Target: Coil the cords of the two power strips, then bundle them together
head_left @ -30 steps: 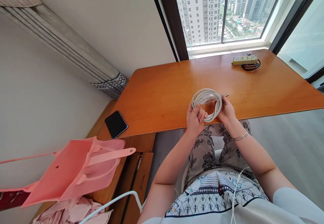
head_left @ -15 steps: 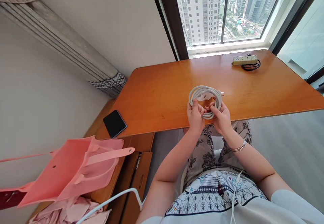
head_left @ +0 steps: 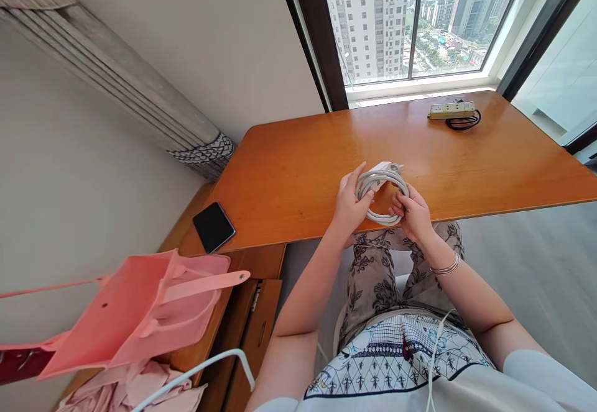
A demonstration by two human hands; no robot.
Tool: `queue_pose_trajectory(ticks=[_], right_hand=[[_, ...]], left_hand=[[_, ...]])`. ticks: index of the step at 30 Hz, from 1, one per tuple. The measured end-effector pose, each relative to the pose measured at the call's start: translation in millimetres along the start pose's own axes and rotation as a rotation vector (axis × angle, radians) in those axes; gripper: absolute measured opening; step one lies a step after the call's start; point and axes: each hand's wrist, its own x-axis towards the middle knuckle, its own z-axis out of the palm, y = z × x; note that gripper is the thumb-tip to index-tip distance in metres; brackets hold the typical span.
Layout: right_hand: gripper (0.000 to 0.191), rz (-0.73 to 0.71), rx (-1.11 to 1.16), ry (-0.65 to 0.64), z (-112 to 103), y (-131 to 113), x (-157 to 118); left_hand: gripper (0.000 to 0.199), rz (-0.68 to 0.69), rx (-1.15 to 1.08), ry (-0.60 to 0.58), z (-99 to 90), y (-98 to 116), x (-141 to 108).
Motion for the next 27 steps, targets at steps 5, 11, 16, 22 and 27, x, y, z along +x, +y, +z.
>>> queue_pose_trajectory(ticks=[5, 11, 16, 22, 27], right_hand=[[0.026, 0.182, 0.040, 0.029, -9.1, 6.5, 7.3], [0.031, 0.167, -0.038, 0.000, -14.5, 12.2, 14.4], [0.042, 0.142, -0.092, -0.030, -12.5, 12.8, 13.4], [0.057, 0.096, -0.158, -0.040, -10.9, 13.2, 11.1], [0.056, 0.027, -0.182, -0.042, -8.4, 12.8, 9.6]], left_hand=[[0.050, -0.147, -0.086, -0.112, 2.2, 2.7, 0.7], [0.092, -0.361, -0.177, -0.159, -2.3, 1.5, 1.4], [0.065, -0.518, -0.340, -0.249, -9.0, -1.0, 13.2], [0.038, -0.530, -0.555, -0.144, -0.9, -5.4, 19.6], [0.058, -0.421, -0.710, -0.081, 0.0, -6.7, 16.4]])
